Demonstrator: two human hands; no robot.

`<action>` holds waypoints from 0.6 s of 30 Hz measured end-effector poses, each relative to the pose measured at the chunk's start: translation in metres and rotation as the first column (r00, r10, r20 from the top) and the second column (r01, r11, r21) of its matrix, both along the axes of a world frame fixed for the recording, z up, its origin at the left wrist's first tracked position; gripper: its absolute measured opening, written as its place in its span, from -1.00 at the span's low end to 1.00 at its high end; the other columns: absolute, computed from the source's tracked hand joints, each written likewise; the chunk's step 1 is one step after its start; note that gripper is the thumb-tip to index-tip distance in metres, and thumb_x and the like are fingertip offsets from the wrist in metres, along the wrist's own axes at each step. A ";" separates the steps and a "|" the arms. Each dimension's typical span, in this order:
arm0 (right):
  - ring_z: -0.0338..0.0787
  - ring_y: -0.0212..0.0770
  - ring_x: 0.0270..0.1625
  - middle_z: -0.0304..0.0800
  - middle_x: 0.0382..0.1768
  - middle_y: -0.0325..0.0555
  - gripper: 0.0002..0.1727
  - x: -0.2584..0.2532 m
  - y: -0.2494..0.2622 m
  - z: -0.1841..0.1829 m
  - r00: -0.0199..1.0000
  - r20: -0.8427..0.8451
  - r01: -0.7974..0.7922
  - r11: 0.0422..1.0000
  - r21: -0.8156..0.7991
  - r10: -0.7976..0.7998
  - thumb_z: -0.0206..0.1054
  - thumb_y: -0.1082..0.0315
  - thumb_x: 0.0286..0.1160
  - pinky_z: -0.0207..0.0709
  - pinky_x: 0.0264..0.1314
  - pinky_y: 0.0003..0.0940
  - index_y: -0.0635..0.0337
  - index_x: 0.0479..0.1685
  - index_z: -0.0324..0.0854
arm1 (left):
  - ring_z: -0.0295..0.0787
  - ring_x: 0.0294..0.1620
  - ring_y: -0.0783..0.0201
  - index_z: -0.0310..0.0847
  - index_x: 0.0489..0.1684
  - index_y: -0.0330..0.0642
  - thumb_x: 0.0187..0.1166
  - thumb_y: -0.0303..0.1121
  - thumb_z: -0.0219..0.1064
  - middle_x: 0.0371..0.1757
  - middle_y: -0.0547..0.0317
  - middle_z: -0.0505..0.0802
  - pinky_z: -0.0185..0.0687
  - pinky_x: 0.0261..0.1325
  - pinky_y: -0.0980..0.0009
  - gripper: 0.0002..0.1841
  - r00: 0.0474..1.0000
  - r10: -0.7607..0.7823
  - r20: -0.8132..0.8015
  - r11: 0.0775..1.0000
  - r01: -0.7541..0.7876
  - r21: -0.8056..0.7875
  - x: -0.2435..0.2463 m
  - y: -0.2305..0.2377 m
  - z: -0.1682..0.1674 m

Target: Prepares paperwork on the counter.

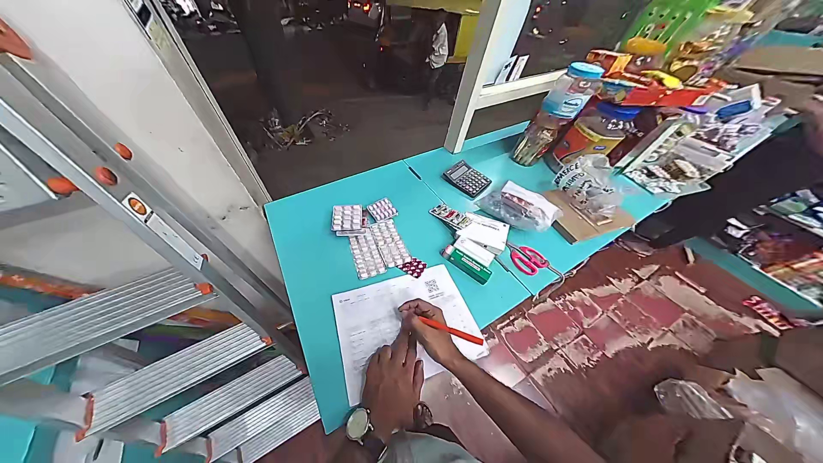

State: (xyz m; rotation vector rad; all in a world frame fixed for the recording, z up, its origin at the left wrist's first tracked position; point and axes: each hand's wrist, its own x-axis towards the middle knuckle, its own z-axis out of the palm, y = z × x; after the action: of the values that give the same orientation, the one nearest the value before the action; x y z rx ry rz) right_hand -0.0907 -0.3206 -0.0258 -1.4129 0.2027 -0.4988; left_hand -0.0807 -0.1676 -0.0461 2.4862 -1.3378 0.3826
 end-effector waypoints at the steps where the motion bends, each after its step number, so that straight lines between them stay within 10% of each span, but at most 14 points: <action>1: 0.64 -0.48 -0.50 0.71 -0.52 -0.34 -0.86 0.000 0.000 -0.001 1.000 0.007 0.018 1.000 0.006 -0.018 0.25 0.50 0.52 0.56 -0.39 -0.53 0.28 -0.11 0.71 | 0.84 -0.10 0.08 0.79 0.31 0.04 0.63 -0.01 0.08 0.55 0.28 0.72 0.69 -0.17 0.14 -0.51 1.000 0.000 -0.007 1.000 0.000 0.001 0.000 0.000 0.000; 18: 0.69 -0.45 -0.48 0.78 -0.48 -0.24 -0.86 0.002 0.003 -0.004 0.991 0.040 0.124 0.991 0.039 -0.126 0.30 0.49 0.52 0.60 -0.38 -0.53 0.30 -0.11 0.75 | 0.83 -0.11 0.16 0.73 0.42 0.08 0.65 0.00 0.10 0.65 0.34 0.62 0.66 -0.18 0.20 -0.51 0.998 0.009 -0.064 0.997 -0.004 0.072 0.000 0.000 0.011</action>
State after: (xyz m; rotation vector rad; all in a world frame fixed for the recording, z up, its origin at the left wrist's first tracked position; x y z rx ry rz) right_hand -0.0892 -0.3179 -0.0299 -1.3579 0.2663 -0.6247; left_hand -0.0811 -0.1671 -0.0346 2.5390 -1.3405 0.2577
